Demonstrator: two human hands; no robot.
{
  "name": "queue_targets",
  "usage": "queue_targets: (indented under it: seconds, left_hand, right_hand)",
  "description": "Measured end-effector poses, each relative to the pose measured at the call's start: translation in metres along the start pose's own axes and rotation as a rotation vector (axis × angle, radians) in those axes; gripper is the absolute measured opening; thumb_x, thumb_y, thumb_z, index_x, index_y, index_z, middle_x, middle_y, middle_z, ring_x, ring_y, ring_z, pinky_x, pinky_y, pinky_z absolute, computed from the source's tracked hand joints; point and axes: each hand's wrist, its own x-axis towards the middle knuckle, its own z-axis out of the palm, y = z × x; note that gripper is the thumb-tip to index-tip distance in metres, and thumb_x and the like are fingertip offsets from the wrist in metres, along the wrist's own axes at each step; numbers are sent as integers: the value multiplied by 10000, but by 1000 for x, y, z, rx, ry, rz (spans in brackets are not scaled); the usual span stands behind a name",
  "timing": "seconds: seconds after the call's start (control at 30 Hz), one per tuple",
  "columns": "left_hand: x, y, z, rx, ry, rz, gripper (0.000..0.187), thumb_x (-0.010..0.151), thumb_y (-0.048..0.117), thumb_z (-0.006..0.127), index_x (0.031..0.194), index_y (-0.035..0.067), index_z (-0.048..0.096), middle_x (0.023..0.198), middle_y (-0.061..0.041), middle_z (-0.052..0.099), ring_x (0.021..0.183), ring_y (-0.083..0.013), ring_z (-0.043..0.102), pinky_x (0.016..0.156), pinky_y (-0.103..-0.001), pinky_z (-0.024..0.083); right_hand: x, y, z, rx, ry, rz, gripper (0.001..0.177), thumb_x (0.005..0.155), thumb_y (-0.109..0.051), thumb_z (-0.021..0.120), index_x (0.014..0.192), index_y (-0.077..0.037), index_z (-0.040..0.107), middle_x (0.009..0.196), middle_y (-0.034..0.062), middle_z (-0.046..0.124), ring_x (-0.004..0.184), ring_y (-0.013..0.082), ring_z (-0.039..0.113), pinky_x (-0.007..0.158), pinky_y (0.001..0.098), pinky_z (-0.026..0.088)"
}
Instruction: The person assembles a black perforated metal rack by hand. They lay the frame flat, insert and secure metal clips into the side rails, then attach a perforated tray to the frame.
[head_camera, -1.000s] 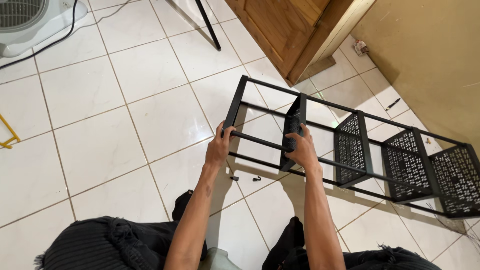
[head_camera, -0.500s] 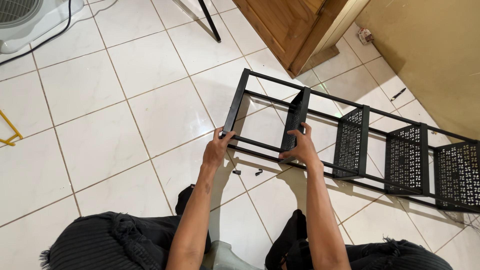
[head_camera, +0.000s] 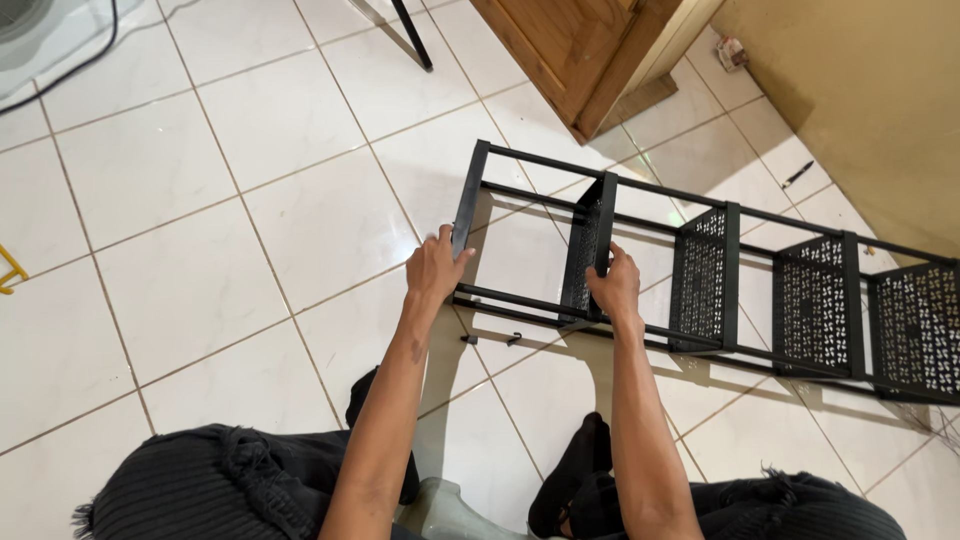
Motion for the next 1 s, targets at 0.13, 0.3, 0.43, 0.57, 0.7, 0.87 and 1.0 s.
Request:
queue_targets:
  seconds: [0.13,0.3,0.43,0.57,0.7,0.87,1.0]
  left_hand:
    - [2,-1,17,-37,65,37,537,941,301,706,1314,-41,525,911,-225,685,701,-380,730,545,-451,596]
    - [1,3,16,44,-9,-43,510,965,298,691,1309,-40,525,851,-219,718,760,-391,742,629,-478,596]
    - [4,-1,15,49,-95,-126,599,916,264,719,1355,-68,482,844,-238,741,786,-392,753,664,-466,610]
    - [13,-9,22,90,-175,-201,639,825,233,780,1314,-72,504,919,-221,746,869,-373,755,696,-440,619]
    - [20,-15,32,200,-218,-266,574,784,187,807,1249,-46,565,983,-192,747,925,-342,760,717,-420,617]
    - [25,-16,11,51,-249,-205,713,826,318,803,1344,-42,470,950,-206,735,870,-353,754,666,-419,626]
    - [35,-7,3,-43,-238,-214,732,959,406,643,1483,-13,351,838,-184,760,783,-357,770,640,-448,620]
  right_hand:
    - [3,4,-3,42,-54,74,640,796,-97,780,1370,69,549,1041,218,743,839,291,756,758,393,609]
    - [6,3,-11,34,-100,79,671,774,-124,816,1355,64,538,1008,208,756,826,290,765,752,395,613]
    - [3,-2,-12,-5,-134,91,660,754,-138,839,1317,54,554,994,216,758,816,297,769,763,395,608]
    - [-1,-16,-24,-14,-207,136,675,720,-110,870,1288,52,544,971,223,742,804,300,766,708,392,635]
    - [-5,-33,-32,-26,-356,213,669,740,-33,830,1314,59,499,921,247,744,731,305,777,617,397,622]
    - [2,-39,-49,42,-510,352,622,779,-138,866,1277,85,565,879,267,757,689,295,773,596,379,641]
    - [16,-31,-30,54,-377,294,758,827,-300,809,1424,34,483,950,235,780,674,281,755,551,382,616]
